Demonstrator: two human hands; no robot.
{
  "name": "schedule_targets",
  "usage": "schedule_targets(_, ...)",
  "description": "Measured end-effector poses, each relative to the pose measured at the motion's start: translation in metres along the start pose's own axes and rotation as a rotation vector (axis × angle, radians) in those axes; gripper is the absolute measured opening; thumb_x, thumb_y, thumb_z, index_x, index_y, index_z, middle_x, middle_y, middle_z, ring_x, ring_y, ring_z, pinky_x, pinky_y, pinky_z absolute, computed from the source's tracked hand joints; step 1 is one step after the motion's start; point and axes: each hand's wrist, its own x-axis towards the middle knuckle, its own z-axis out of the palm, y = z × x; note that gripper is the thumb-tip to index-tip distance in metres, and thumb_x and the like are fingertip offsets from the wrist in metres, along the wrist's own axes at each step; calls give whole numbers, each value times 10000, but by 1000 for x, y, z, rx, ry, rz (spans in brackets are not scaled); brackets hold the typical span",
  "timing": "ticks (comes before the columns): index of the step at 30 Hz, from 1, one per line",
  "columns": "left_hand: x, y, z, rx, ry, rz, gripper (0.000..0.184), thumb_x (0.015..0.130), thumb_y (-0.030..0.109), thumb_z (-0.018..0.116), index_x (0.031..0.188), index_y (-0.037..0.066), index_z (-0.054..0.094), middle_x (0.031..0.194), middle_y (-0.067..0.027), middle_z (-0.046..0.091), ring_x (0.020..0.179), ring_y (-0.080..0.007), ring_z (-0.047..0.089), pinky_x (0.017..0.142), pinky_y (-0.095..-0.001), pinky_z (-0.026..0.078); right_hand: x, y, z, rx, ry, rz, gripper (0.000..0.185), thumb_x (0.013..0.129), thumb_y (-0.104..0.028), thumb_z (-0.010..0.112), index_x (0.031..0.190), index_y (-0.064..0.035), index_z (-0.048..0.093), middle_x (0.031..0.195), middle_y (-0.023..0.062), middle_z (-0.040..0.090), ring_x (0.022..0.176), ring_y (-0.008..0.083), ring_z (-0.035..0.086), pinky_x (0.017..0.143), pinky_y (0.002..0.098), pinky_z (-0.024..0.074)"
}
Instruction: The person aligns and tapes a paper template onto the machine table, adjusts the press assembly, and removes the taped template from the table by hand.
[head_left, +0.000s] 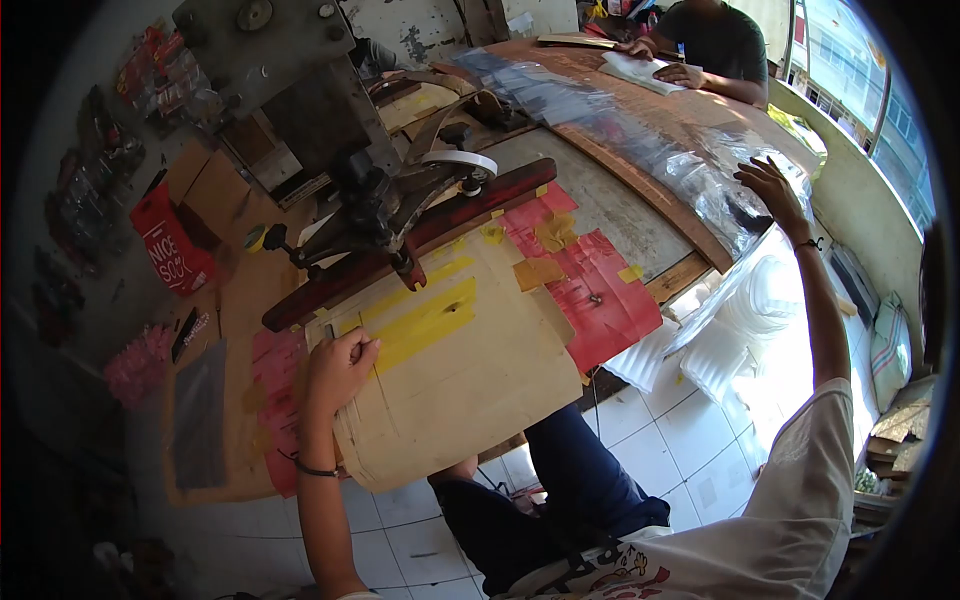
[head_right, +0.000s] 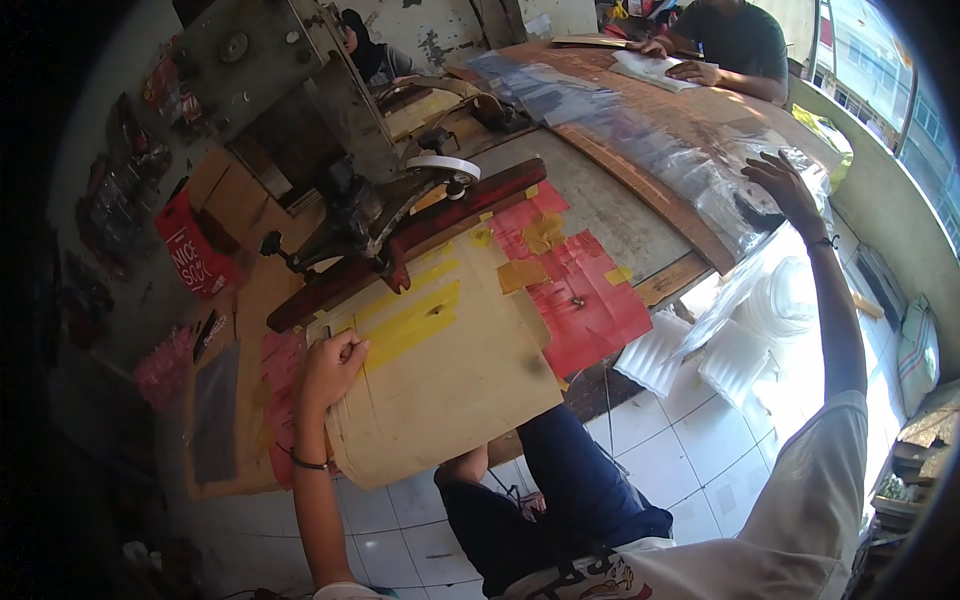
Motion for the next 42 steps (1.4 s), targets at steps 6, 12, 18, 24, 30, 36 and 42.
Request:
schedule_targets(6,3,-2,2,4,23,49,272,939,269,634,836,18,610,615,-116,595,515,-250,531,525,-371,400,-22,20,0,77,38,80,320,877,-118,600,1182,-99,695,1266,124,657,1176,308,604,1018,409,482)
schedule_targets(12,1,-13,3,-55,44,93,275,929,285,636,826,31,621,619,-115,597,551,-294,572,541,-388,430,-22,68,43,521,-47,290,284,851,47,573,1085,-73,682,1043,96,722,856,240,689,788,388,543)
schedule_targets(18,5,-32,15,-62,110,181,280,909,294,632,788,43,626,628,-142,619,592,-330,619,585,-429,472,-3,98,86,330,-86,180,314,981,-145,499,1267,-88,613,994,203,716,806,300,706,638,404,534)
schedule_targets(24,7,-40,19,-55,145,234,298,887,298,632,723,50,619,630,-140,639,611,-342,642,622,-455,498,0,75,53,483,-297,178,384,998,-176,430,1333,-73,587,1231,167,676,1076,297,664,860,389,541)
schedule_targets(30,8,-45,25,-80,193,252,277,876,302,642,725,70,632,662,-128,660,630,-343,652,628,-459,506,1,37,20,665,-234,19,298,1007,-85,398,1165,0,636,820,63,612,669,147,543,555,296,474)
schedule_targets(36,7,-43,24,-49,177,238,279,863,298,648,702,72,616,637,-125,641,641,-348,651,634,-471,504,4,47,25,807,-303,127,262,998,-65,376,1049,-27,631,758,41,577,646,127,523,546,285,449)
schedule_targets(42,6,-41,22,-42,163,230,280,855,294,647,693,68,610,642,-142,640,654,-360,650,652,-479,507,-3,63,40,1022,-323,172,267,992,-53,358,955,-54,622,714,26,551,629,111,507,543,277,430)
